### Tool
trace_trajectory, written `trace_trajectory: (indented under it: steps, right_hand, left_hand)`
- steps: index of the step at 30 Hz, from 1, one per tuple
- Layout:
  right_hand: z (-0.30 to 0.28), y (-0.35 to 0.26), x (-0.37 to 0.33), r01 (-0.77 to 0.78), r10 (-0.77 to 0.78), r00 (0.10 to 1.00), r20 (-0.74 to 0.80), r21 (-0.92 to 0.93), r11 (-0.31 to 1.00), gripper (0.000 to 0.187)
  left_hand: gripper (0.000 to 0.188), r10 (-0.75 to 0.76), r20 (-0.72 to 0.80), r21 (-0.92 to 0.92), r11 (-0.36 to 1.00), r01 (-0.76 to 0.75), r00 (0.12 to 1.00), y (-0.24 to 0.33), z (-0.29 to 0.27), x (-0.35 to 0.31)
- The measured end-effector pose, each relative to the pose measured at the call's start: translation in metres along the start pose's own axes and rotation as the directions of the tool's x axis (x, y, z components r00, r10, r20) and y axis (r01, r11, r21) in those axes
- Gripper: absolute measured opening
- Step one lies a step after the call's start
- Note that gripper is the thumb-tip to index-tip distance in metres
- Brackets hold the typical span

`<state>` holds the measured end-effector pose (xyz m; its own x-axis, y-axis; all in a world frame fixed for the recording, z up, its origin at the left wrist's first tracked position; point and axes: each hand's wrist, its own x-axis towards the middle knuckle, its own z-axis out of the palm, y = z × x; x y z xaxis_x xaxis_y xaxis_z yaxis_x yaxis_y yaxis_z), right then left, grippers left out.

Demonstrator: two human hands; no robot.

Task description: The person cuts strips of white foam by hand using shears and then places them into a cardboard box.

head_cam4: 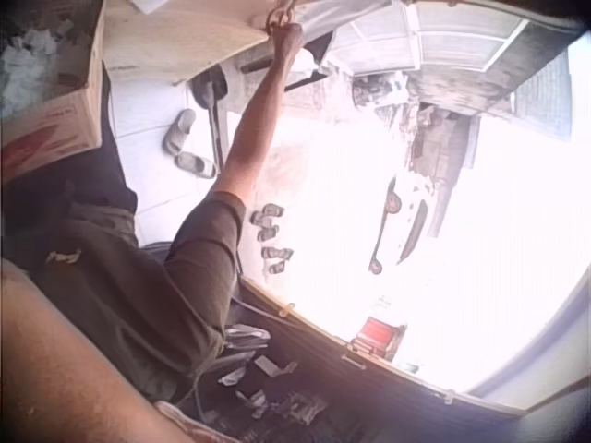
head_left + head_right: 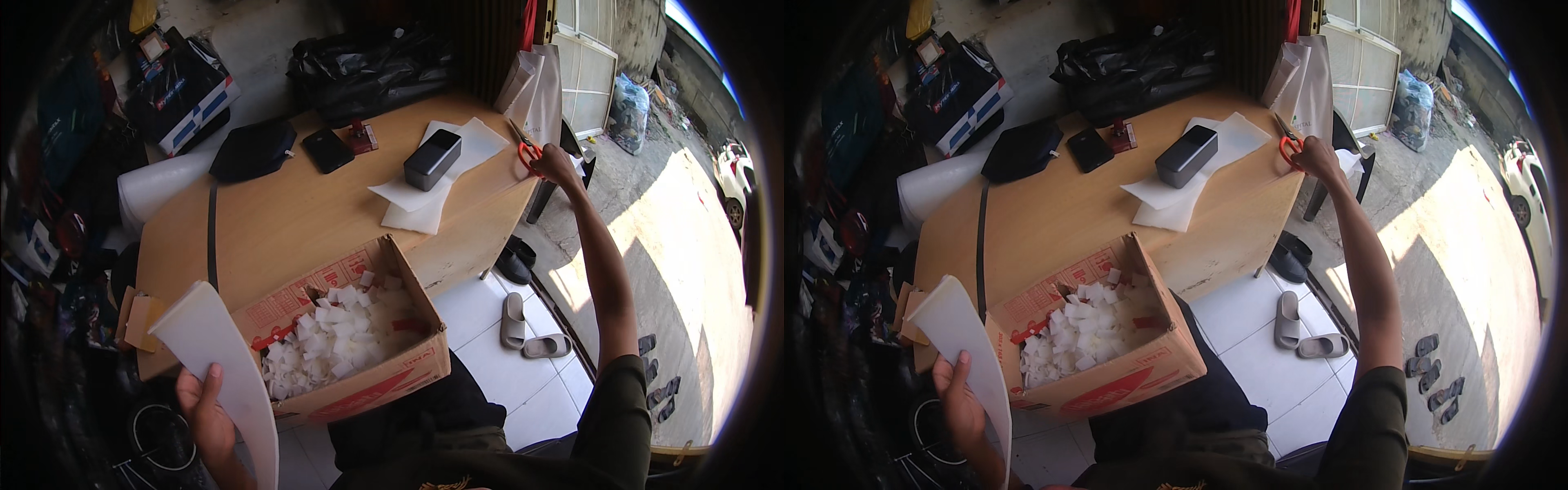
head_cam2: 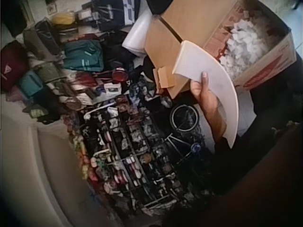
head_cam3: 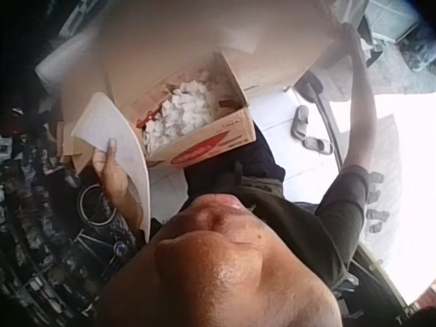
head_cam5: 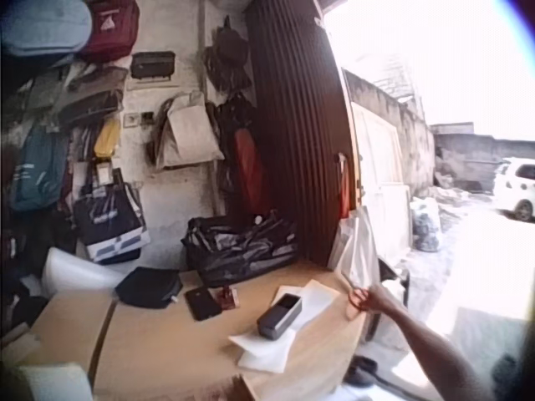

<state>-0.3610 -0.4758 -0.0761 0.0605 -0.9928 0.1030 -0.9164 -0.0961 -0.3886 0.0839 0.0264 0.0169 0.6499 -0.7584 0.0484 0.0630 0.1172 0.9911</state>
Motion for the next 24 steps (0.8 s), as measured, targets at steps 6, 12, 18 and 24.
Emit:
trace_trajectory:
  steps: [6, 12, 18, 24]
  right_hand:
    - [-0.001, 0.096, -0.019, 0.046, -0.012, 0.996, -0.092, 0.37, 0.928, 0.025]
    - [-0.016, 0.054, -0.144, 0.186, 0.013, 0.967, -0.255, 0.738, 0.649, 0.02]
    - [-0.037, -0.067, -0.285, -0.008, -0.024, 0.999, 0.023, 0.878, 0.479, 0.027]
    - [-0.005, -0.117, -0.392, -0.563, -0.191, 0.811, 0.553, 0.826, -0.001, 0.028]
  left_hand:
    - [0.04, -0.025, -0.009, -0.035, 0.999, 0.024, 1.0, -0.007, -0.001, -0.001]
    - [0.034, -0.041, -0.083, -0.043, 0.998, 0.038, 0.996, -0.005, -0.007, 0.003]
    - [0.043, 0.088, 0.024, 0.148, 0.985, -0.091, 0.996, -0.019, 0.029, 0.032]
    - [0.054, 0.349, -0.063, 0.287, 0.904, -0.318, 0.935, -0.037, 0.039, 0.03]
